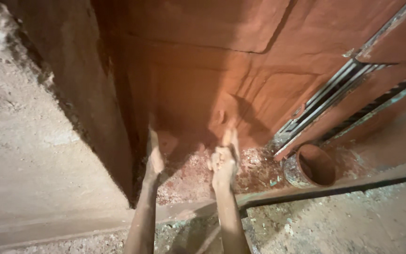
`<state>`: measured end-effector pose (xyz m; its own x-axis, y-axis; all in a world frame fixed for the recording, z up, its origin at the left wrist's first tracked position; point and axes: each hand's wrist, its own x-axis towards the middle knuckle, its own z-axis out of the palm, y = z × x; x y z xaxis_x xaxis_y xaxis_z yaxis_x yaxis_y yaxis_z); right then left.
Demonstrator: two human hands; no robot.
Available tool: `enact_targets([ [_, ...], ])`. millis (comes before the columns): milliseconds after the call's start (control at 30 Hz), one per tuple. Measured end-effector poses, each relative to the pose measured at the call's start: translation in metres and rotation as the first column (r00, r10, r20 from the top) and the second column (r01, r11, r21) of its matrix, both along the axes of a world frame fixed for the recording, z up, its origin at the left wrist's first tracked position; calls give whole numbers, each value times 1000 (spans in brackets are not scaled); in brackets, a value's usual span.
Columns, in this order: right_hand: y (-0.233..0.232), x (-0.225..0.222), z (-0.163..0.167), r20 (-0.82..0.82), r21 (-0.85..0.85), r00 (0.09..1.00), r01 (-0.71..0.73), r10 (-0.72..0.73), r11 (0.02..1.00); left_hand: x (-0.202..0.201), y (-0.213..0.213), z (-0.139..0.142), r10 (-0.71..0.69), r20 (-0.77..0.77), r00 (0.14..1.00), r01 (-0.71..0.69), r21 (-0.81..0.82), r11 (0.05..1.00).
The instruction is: The person paints wooden cabinet doors with a red-brown coating. They dip a wide brush into a bowl of paint and apply brush strokes across the door panels, working over different sections of the doors.
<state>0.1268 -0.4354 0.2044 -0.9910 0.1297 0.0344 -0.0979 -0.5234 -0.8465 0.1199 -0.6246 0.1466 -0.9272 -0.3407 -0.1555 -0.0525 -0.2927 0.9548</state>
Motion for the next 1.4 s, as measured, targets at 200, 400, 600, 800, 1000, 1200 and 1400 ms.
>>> enact_targets([
  [200,-37,-8,-28,113,168,994,-14,-5,986,9,-13,-6,8,-336,942,-110,-284,953],
  [400,-82,20,-29,26,3,778,-628,628,778,3,-24,-21,39,-393,919,-154,-267,951],
  [600,-37,-3,-34,85,-96,974,-203,211,974,-17,-17,-33,25,-401,916,-119,-213,970],
  [800,-14,10,-60,-279,446,956,49,87,894,-23,-13,-43,-34,-356,934,23,-34,999],
  [1000,-65,29,-70,312,870,914,-384,258,309,1,-29,-25,-10,-331,944,-63,-209,976],
  [1200,-97,4,39,8,902,938,-157,347,402,16,-43,-1,51,-460,887,-174,-230,958],
  [1400,-91,14,76,-420,788,797,83,434,611,21,-45,-9,34,-453,891,-161,-244,956],
])
